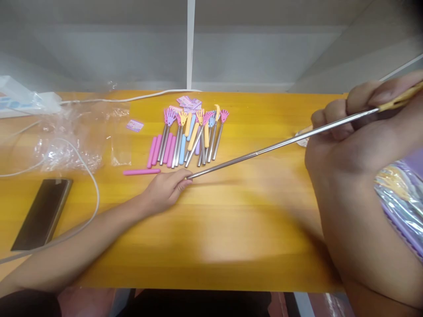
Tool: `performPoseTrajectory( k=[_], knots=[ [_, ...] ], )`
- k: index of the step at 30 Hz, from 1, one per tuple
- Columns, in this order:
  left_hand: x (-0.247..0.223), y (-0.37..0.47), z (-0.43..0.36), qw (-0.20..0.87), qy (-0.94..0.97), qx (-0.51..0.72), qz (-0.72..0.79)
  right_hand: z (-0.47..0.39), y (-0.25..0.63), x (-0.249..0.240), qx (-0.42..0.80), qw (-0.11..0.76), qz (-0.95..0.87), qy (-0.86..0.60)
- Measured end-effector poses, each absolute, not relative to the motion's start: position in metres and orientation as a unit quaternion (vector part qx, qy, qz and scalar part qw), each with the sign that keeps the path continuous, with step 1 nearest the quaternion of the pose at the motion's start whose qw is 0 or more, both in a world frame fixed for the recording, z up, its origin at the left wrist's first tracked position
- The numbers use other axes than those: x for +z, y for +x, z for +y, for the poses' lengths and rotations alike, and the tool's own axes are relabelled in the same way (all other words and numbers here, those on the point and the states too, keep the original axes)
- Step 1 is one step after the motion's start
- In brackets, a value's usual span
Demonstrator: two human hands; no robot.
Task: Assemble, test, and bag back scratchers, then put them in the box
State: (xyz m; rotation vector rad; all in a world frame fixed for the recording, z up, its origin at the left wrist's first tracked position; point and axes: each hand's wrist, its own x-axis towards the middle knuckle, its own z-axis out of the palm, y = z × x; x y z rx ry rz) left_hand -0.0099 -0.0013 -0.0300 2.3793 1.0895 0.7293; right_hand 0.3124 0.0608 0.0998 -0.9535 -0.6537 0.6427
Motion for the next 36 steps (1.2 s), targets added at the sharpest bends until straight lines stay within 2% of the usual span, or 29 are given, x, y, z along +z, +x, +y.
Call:
performPoseTrajectory(
  k=[4, 11, 16, 23, 30, 36],
  knots=[
    [-0.029, -0.009, -0.001, 0.215, 0.856, 0.264, 0.389, 0.058, 0.304, 0.094, 0.309, 0.79, -0.36, -0.388],
    [-0.03, -0.01, -0.001, 0.216, 0.856, 0.258, 0.393, 0.053, 0.308, 0.098, 0.314, 0.812, -0.318, -0.376],
    [-0.031, -0.01, -0.001, 0.222, 0.855, 0.257, 0.391, 0.06, 0.3, 0.076, 0.309, 0.803, -0.392, -0.324],
    [-0.031, -0.01, -0.002, 0.241, 0.848, 0.25, 0.4, 0.044, 0.259, 0.037, 0.374, 0.732, -0.446, -0.354],
    [-0.033, -0.009, -0.002, 0.221, 0.856, 0.257, 0.391, 0.036, 0.254, 0.038, 0.36, 0.729, -0.45, -0.369],
    [-0.033, -0.007, -0.002, 0.204, 0.864, 0.268, 0.373, 0.02, 0.239, 0.015, 0.428, 0.707, -0.461, -0.324]
  ],
)
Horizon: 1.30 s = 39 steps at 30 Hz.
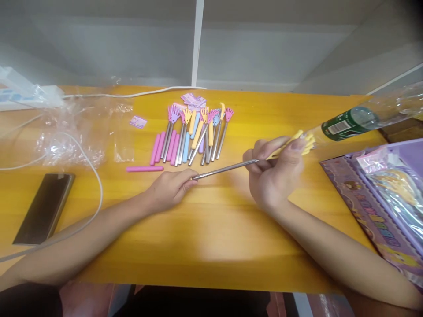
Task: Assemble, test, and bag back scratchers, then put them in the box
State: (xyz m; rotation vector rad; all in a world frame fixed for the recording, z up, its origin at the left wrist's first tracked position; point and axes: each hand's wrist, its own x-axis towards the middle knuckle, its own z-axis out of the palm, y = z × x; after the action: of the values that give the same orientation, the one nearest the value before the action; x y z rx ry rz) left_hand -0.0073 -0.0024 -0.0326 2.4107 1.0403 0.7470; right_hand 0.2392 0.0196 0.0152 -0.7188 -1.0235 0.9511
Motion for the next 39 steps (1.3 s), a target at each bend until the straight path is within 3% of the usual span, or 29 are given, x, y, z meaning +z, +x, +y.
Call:
performPoseTrajectory(
  k=[14, 28, 39],
  knots=[
    [-0.034, -0.006, -0.004, 0.195, 0.869, 0.249, 0.381, -0.014, 0.213, -0.026, 0.588, 0.529, -0.507, -0.343],
    [-0.025, -0.003, 0.002, 0.302, 0.832, 0.193, 0.422, 0.005, 0.213, -0.035, 0.651, 0.504, -0.432, -0.368],
    [-0.024, -0.002, 0.002, 0.309, 0.832, 0.182, 0.423, 0.006, 0.215, -0.036, 0.657, 0.53, -0.401, -0.357]
  ],
)
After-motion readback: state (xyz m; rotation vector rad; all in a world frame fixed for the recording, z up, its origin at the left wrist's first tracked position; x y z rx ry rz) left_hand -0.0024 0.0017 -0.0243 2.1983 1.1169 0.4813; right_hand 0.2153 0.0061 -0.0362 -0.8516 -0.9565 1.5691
